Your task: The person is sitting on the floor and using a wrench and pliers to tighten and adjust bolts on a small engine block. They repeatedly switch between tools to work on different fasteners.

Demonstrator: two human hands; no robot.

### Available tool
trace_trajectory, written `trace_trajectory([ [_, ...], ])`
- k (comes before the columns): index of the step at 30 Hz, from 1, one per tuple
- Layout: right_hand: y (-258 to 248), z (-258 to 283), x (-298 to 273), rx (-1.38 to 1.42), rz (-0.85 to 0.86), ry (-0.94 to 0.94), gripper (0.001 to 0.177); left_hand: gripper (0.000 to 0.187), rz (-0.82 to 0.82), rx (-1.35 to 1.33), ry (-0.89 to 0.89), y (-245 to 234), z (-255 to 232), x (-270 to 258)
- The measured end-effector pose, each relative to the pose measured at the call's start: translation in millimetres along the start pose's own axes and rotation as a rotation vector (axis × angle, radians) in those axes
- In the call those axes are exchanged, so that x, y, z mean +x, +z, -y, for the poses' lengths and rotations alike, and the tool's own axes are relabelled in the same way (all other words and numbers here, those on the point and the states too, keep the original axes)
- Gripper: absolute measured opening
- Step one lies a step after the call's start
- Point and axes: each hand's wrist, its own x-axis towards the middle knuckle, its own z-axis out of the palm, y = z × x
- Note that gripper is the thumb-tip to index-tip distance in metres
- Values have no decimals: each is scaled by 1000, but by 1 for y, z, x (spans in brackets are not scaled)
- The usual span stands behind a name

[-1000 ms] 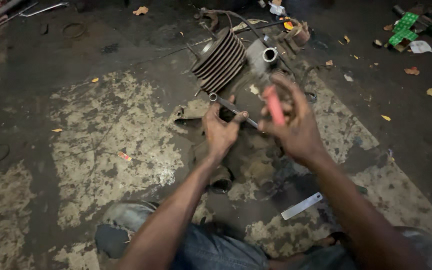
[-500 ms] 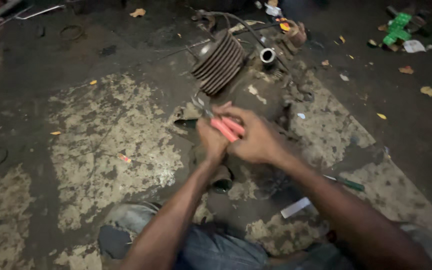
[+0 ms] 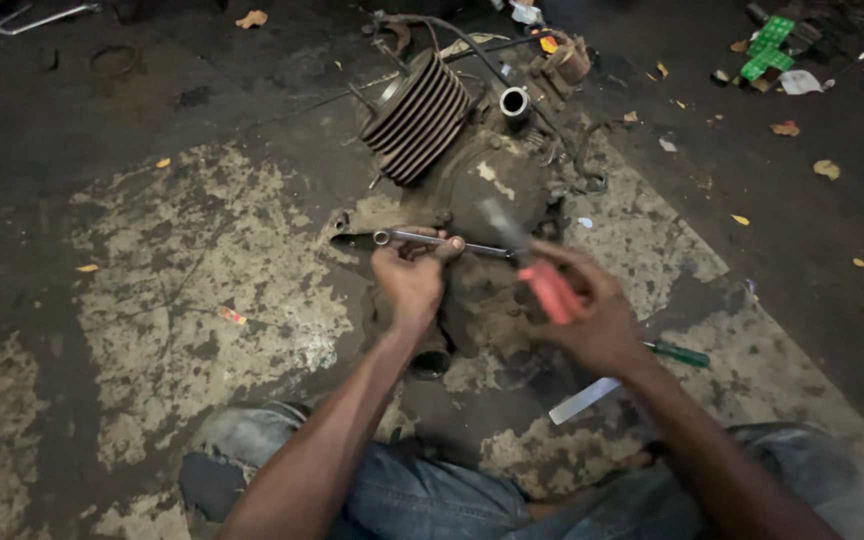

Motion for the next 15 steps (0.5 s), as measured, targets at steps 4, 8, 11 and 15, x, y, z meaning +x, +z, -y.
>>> trace_trajectory([
  [4,-20,-32,-2,189,-89,134,95,27,49,-227,-41,-5,-12,-8],
  [8,-24,-53,0,280,-151,-30,97,20,45,-161,-92,-7,-10,-5],
  [11,-26,-60,3,270,-131,-37,97,18,95,-122,-66,-9,-11,-4],
  [15,-25,-62,5,244,-122,49,100,20,142,44,85,-1,-26,-2],
])
